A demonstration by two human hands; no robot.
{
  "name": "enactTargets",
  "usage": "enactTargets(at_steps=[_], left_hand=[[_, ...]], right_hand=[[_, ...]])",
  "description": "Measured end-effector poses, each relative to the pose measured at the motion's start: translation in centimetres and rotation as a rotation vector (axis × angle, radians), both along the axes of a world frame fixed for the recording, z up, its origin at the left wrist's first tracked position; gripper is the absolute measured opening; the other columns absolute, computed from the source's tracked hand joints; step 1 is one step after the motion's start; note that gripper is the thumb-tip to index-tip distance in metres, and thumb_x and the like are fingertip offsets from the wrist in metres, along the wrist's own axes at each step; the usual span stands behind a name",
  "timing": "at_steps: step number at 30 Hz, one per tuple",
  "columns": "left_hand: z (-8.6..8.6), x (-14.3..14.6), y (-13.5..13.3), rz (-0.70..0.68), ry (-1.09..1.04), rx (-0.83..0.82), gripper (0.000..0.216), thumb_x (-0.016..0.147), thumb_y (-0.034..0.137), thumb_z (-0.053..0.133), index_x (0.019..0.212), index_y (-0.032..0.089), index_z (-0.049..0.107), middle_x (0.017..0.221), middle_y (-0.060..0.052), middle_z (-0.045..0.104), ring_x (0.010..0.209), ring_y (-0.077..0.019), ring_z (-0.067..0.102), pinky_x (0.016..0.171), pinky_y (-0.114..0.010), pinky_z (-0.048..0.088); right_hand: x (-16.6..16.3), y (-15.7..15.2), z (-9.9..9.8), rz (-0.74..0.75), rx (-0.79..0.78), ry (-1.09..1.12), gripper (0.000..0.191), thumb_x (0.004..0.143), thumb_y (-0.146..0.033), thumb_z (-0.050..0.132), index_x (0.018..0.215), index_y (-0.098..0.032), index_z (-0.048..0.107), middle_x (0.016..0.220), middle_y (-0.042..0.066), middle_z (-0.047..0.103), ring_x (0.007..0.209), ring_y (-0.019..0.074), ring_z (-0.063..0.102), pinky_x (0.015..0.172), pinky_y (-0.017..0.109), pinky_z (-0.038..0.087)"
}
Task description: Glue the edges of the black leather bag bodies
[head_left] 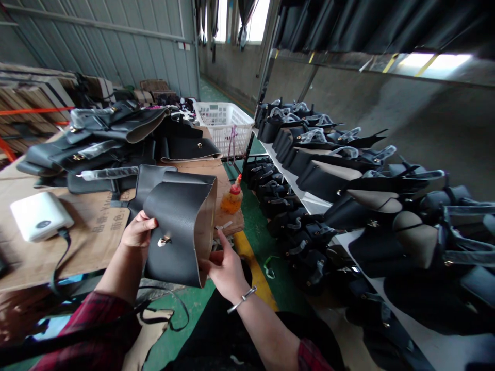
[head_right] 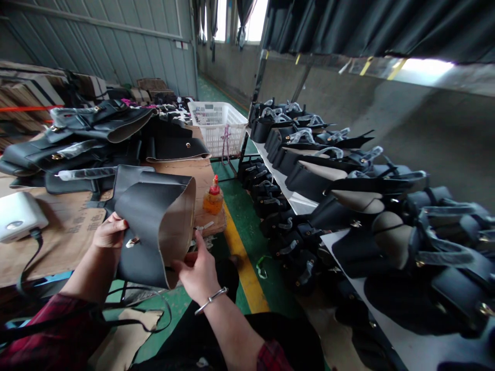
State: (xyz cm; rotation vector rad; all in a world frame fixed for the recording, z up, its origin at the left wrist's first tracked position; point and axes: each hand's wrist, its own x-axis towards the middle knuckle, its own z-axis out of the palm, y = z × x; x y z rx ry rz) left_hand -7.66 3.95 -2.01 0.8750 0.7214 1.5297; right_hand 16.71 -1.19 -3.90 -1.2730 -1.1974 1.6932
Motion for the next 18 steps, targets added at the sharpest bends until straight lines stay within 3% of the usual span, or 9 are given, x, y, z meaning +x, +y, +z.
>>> enactTargets(at_steps=[6,13,18], left_hand=[[0.04,-0.05,0.01,0.008,0.000,-0.015,0.027,0.046,0.023,0.094,0.066,0.016,0.077,0.054,-0.005,0.069,0.067,-0.0307,0.072,0.082,-0.041,0.060],[0.08,0.07,-0.03,0.001,0.026,-0.022,0.028,0.046,0.024,0.094,0.067,0.015,0.077,0.054,-0.007,0.070,0.086,-0.0343,0.072,0.090,-0.044,0.057],[-0.10,-0.17,0.00,-0.003,0.032,-0.036,0.027,0.046,0.024,0.093,0.065,0.017,0.076,0.053,-0.005,0.069,0.078,-0.0321,0.073,0.088,-0.044,0.058]], right_hand=[[-0.06,-0.30,0.68,0.023,-0.019,0.137,0.117,0.057,-0.028,0.082,0.152,-0.013,0.015,0.078,0.002,0.071,0.080,0.0250,0.071,0.071,0.035,0.056],[-0.42,-0.15,0.37,-0.017,0.105,-0.079,0.105,0.064,-0.015,0.072,0.152,-0.010,0.015,0.074,0.001,0.070,0.070,0.0215,0.069,0.067,0.031,0.055],[-0.27,-0.14,0.02,0.013,0.178,-0.201,0.103,0.066,-0.011,0.068,0.153,-0.010,0.014,0.069,-0.001,0.067,0.065,0.0187,0.065,0.062,0.027,0.051]])
